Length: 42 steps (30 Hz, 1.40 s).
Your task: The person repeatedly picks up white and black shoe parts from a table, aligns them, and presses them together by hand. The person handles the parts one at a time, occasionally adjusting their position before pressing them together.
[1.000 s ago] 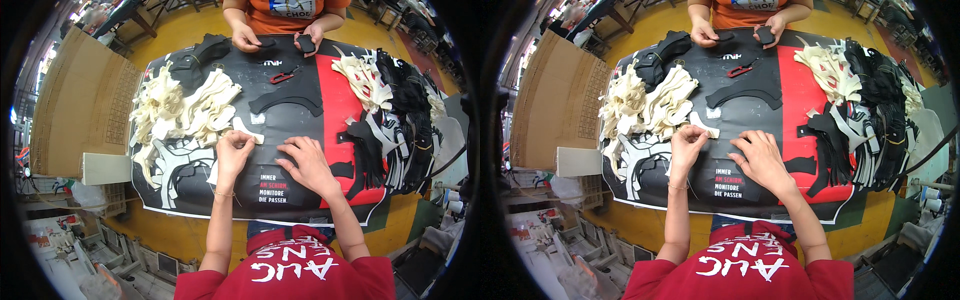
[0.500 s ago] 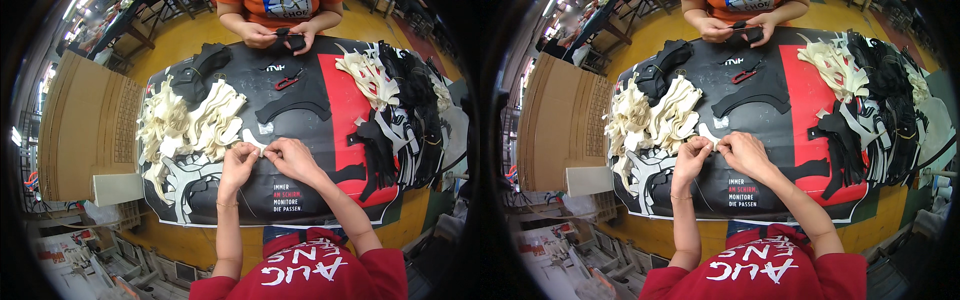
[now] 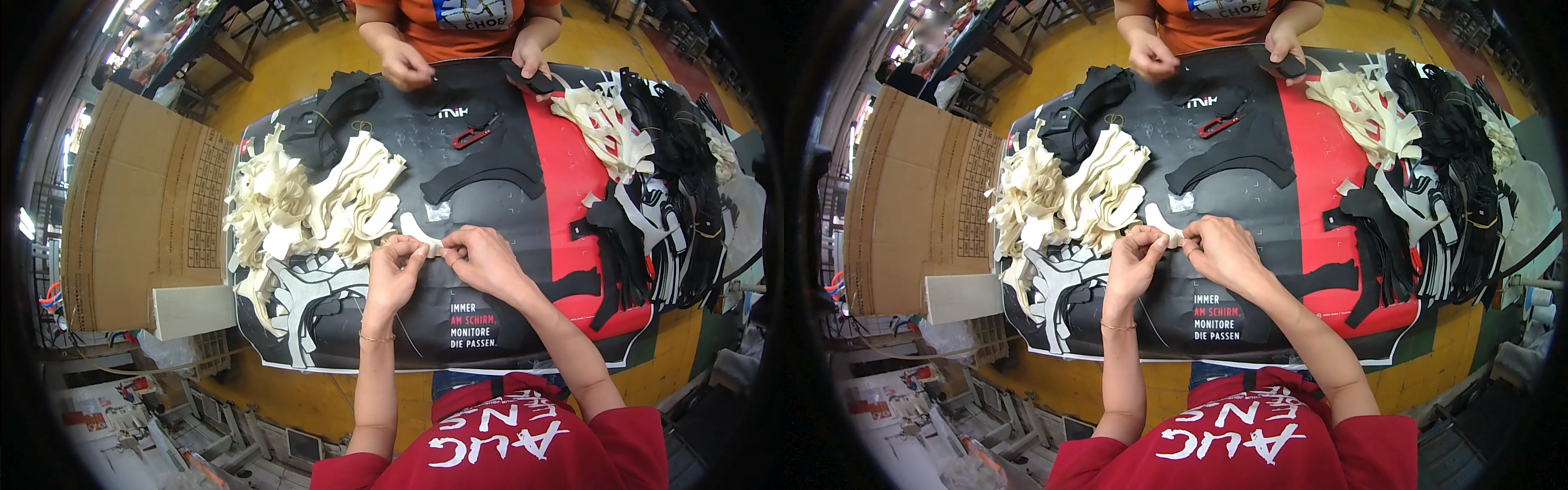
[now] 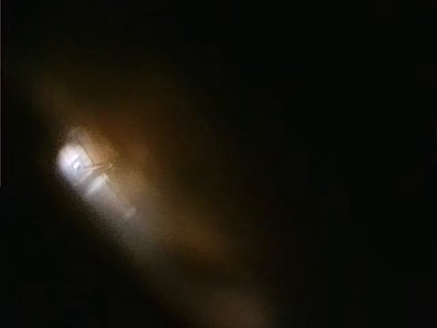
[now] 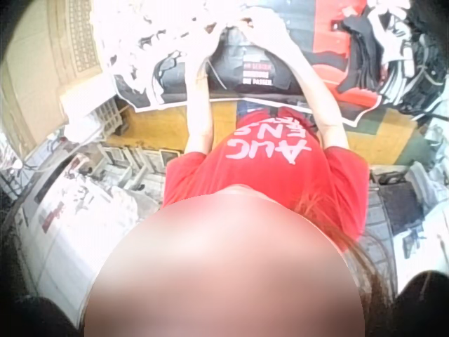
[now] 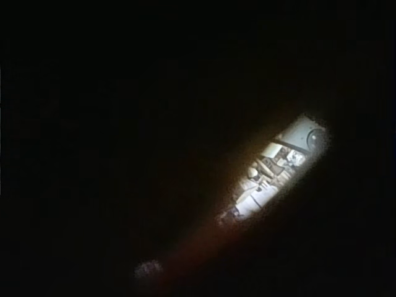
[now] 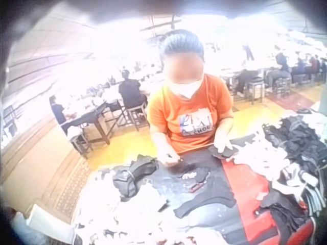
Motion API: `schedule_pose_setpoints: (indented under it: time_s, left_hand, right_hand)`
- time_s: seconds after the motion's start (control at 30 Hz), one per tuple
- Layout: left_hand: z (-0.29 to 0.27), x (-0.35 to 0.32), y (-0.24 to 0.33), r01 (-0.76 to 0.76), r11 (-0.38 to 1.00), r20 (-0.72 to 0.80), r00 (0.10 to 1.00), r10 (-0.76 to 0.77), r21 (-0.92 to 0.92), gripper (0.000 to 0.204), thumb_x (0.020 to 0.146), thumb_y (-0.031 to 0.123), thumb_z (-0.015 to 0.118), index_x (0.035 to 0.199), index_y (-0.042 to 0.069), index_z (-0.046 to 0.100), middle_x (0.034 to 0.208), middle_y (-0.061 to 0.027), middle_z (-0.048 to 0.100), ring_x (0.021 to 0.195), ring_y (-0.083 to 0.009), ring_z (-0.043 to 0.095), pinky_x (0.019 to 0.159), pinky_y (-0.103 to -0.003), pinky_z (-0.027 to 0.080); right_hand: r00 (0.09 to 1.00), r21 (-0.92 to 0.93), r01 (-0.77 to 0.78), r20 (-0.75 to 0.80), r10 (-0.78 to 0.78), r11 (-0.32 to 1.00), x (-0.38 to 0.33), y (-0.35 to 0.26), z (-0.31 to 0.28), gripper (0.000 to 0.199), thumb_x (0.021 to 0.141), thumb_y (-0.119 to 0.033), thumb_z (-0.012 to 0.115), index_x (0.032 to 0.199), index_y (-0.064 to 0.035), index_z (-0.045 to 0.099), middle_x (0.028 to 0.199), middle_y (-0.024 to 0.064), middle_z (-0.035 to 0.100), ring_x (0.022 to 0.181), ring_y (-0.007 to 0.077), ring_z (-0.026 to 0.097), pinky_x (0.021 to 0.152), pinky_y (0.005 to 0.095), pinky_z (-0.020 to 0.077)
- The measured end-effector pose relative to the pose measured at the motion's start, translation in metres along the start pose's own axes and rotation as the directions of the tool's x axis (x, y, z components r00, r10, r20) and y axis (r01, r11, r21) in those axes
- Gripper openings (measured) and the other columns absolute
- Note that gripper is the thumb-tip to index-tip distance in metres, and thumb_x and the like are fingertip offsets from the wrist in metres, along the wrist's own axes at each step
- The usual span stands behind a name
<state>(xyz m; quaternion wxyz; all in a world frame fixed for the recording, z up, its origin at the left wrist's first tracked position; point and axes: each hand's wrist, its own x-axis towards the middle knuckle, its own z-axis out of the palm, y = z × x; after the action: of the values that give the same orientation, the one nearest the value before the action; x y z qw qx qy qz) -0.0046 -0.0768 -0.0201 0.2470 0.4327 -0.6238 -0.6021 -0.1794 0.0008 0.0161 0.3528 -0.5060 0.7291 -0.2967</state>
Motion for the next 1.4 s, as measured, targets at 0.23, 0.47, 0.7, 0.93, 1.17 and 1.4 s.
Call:
schedule_pose_setpoints:
  time_s: [0.23, 0.47, 0.7, 0.93, 1.17, 1.4]
  left_hand:
    - [-0.004, 0.001, 0.000, 0.010, 0.994, 0.013, 1.000, -0.008, -0.105, 0.021, 0.107, 0.022, 0.054, 0.103, 0.002, 0.060, 0.089, -0.0020, 0.064, 0.079, -0.0067, 0.055, 0.070, -0.023, 0.045]
    - [-0.011, -0.012, 0.012, 0.025, 0.971, -0.029, 0.999, -0.032, -0.238, 0.021, 0.109, 0.022, 0.050, 0.104, 0.003, 0.058, 0.090, -0.0028, 0.064, 0.077, -0.0072, 0.054, 0.072, -0.023, 0.045]
    - [-0.085, -0.064, 0.029, -0.247, 0.685, -0.185, 0.969, 0.165, -0.685, 0.028, 0.104, 0.020, 0.057, 0.128, 0.006, 0.056, 0.111, -0.0068, 0.063, 0.090, -0.0174, 0.056, 0.075, -0.031, 0.047]
    - [-0.157, -0.130, 0.059, -0.567, 0.471, -0.445, 0.823, 0.353, -0.676, 0.029, 0.106, 0.025, 0.052, 0.129, 0.007, 0.058, 0.115, -0.0026, 0.062, 0.083, -0.0144, 0.046, 0.070, -0.029, 0.038]
    - [-0.090, -0.152, 0.105, -0.691, 0.717, -0.641, 0.589, 0.491, -0.085, 0.019, 0.106, 0.021, 0.052, 0.113, 0.004, 0.057, 0.104, -0.0062, 0.059, 0.088, -0.0138, 0.052, 0.070, -0.029, 0.045]
    - [0.043, -0.111, 0.089, -0.416, 0.731, -0.033, 0.858, 0.513, 0.540, 0.015, 0.084, 0.000, 0.072, 0.098, 0.002, 0.068, 0.101, -0.0133, 0.065, 0.092, -0.0304, 0.064, 0.085, -0.039, 0.050]
  right_hand:
    - [0.871, -0.328, 0.290, -0.299, -0.390, 0.899, -0.013, -0.006, 0.007, 0.031, 0.081, -0.012, 0.069, 0.111, -0.0054, 0.066, 0.109, 0.0115, 0.064, 0.104, 0.0295, 0.063, 0.087, 0.0404, 0.0496]
    - [0.798, -0.622, 0.452, -0.038, -0.602, 0.639, -0.016, 0.007, 0.031, 0.030, 0.080, -0.011, 0.066, 0.109, -0.0012, 0.068, 0.109, 0.0084, 0.064, 0.111, 0.0250, 0.059, 0.095, 0.0384, 0.0451]
    - [0.790, -0.688, 0.445, 0.001, -0.613, 0.573, -0.016, 0.005, 0.031, 0.015, 0.083, -0.011, 0.063, 0.092, -0.0035, 0.071, 0.096, 0.0078, 0.062, 0.105, 0.0257, 0.061, 0.102, 0.0450, 0.0432]
    - [0.788, -0.666, 0.448, -0.021, -0.615, 0.596, -0.013, 0.002, 0.029, 0.014, 0.082, -0.010, 0.063, 0.091, -0.0028, 0.071, 0.096, 0.0085, 0.063, 0.109, 0.0278, 0.061, 0.109, 0.0527, 0.0363]
    - [0.797, -0.292, 0.505, -0.202, -0.569, 0.812, -0.021, -0.015, 0.018, 0.027, 0.095, -0.028, 0.064, 0.096, -0.0031, 0.073, 0.106, 0.0098, 0.068, 0.107, 0.0293, 0.061, 0.109, 0.0484, 0.0343]
    - [0.926, 0.673, 0.123, 0.188, -0.329, 0.730, -0.069, -0.027, -0.021, 0.036, 0.102, -0.024, 0.065, 0.125, 0.0029, 0.065, 0.106, 0.0058, 0.072, 0.097, 0.0087, 0.064, 0.081, 0.0264, 0.0540]
